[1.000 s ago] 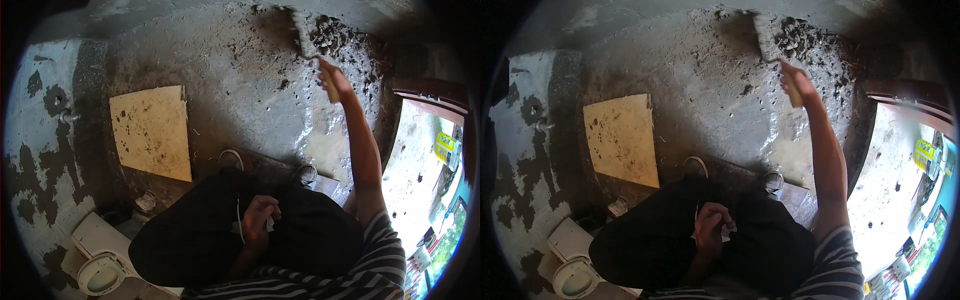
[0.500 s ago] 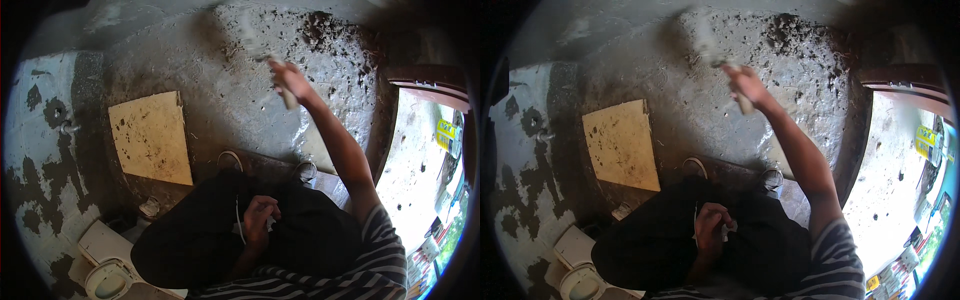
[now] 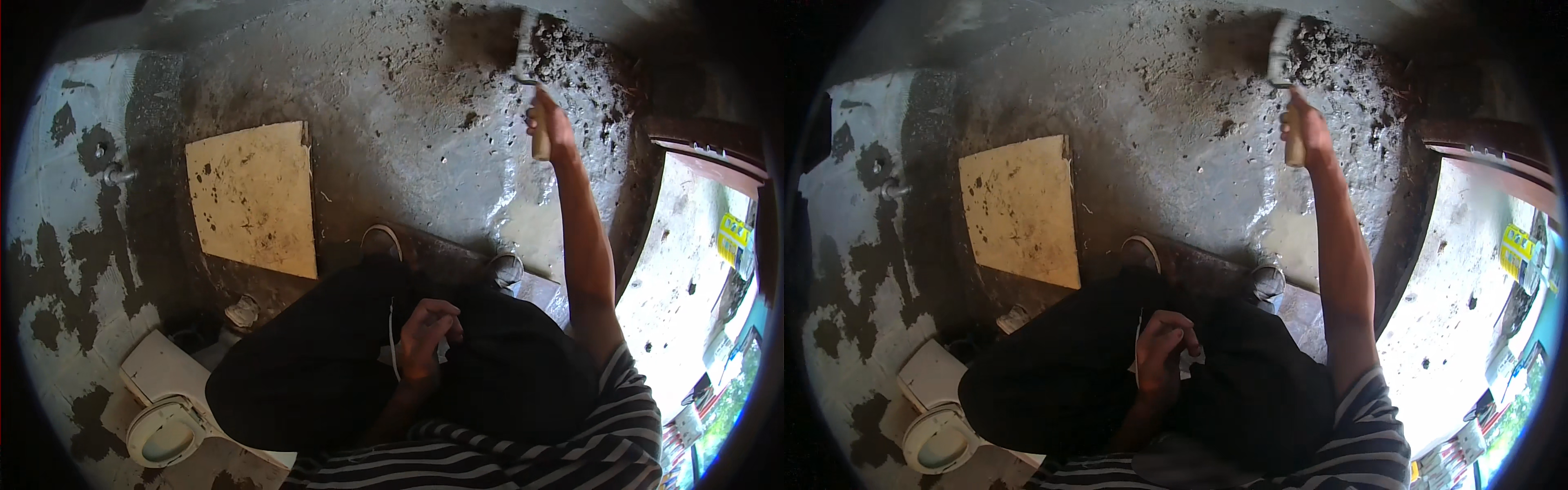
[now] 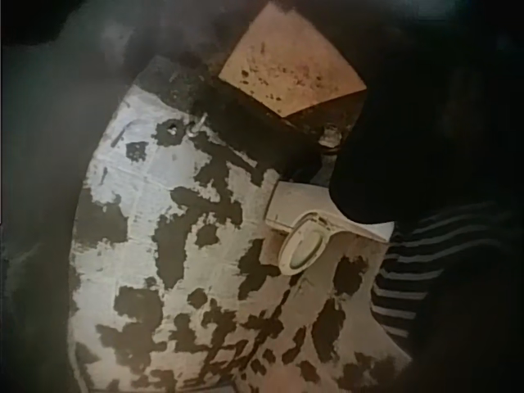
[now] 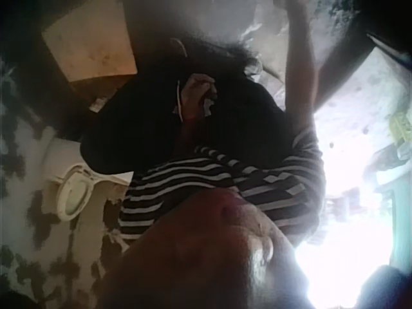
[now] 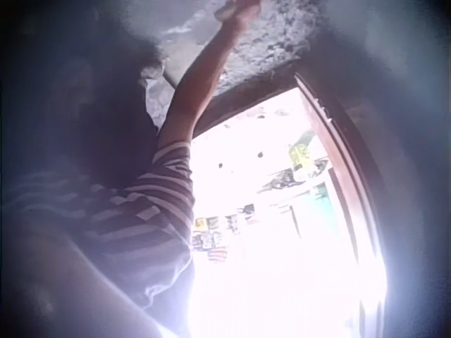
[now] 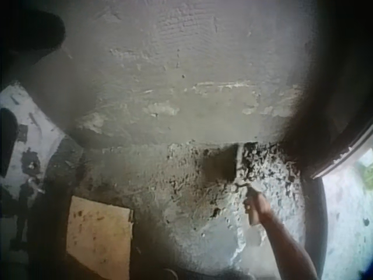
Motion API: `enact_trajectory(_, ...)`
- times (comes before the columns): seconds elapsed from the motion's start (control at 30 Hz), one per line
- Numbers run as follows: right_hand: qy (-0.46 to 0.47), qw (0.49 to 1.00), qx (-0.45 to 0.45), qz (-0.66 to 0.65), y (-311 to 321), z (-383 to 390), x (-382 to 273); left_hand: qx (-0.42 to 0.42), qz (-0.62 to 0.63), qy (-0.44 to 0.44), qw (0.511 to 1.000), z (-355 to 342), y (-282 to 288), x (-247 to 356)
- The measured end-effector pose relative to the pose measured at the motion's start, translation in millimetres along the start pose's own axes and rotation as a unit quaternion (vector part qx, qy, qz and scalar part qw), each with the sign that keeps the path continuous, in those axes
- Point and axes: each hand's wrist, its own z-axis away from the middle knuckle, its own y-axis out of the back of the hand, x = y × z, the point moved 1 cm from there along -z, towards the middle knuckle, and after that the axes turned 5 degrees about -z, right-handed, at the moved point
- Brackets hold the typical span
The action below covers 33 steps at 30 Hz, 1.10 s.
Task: The person takes a trowel from a bucket and uses it to apply and scrape mortar onto the floor and wall inside a bathroom.
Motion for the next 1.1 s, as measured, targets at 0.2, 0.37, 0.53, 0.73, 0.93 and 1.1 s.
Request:
enact_trajectory(0.2, 0.065, 0.998, 0.021, -0.016, -34.2, 47.4, 6.4, -0.007, 0.009, -0.003, 1.0, 1.5, -2.1, -0.1)
enact_trajectory(0.37, 0.039, 0.93, -0.274, 0.24, -123.7, 64.3, 44.9, -0.007, -0.001, -0.021, 1.0, 0.6, -4.3, -1.3)
enact_trajectory(0.53, 0.179, 0.749, -0.293, 0.567, -187.2, 26.1, 87.2, 0.004, 0.002, 0.001, 1.0, -1.2, -3.7, -3.9)
enact_trajectory(0.73, 0.313, 0.601, -0.223, 0.701, -130.7, -48.1, 62.4, -0.009, 0.011, -0.001, 1.0, -3.3, -5.0, -4.5)
enact_trajectory(0.93, 0.449, 0.513, -0.129, 0.72, -98.4, -42.3, 39.7, -0.013, 0.03, -0.018, 0.999, -3.0, 0.8, -0.3)
enact_trajectory(1.1, 0.366, 0.445, -0.03, 0.817, -39.3, -53.8, -12.1, 0.001, 0.049, -0.024, 0.998, 0.2, 12.0, 0.2)
